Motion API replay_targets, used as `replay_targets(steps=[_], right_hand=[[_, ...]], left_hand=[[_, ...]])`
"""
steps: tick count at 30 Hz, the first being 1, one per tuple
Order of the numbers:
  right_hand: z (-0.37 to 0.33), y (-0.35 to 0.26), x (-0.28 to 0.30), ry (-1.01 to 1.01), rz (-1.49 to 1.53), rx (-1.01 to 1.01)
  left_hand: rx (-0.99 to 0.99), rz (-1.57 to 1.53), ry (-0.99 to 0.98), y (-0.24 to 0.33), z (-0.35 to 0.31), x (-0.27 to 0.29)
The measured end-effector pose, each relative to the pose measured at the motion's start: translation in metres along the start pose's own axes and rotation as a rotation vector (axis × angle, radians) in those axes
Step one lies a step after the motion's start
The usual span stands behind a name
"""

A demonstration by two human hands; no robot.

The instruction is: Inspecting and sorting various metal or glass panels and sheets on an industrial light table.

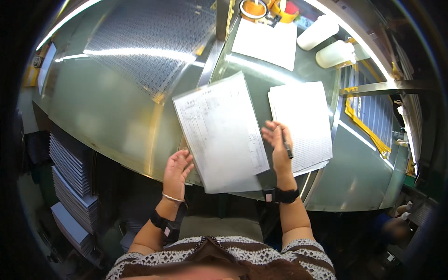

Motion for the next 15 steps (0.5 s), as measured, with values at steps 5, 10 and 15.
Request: replay_targets(steps=[5, 10, 15], right_hand=[[-0.021, -0.004, -0.016, -0.145, -0.41, 0.221], [-0.034, 0.017, -0.007, -0.143, -0.07, -0.24], [-0.051, -0.007, -0.02, -0.404, -0.411, -0.013]], left_hand=[[-0.061, 0.502, 0.133, -0.002, 0.012, -0.013], [-0.196, 0.679, 0.12, -0.018, 0.02, -0.013], [-0.252, 0.457, 0.393, -0.017, -0.001, 0.004]])
Point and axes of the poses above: each hand's wrist, its own z-axis towards the middle knuckle, its own x-axis out of the back of the hand, y = z × x, the point moved 10 cm from there along z, towards the middle knuckle, and after that the axes turned 15 degrees about z, right-handed, at the moved point
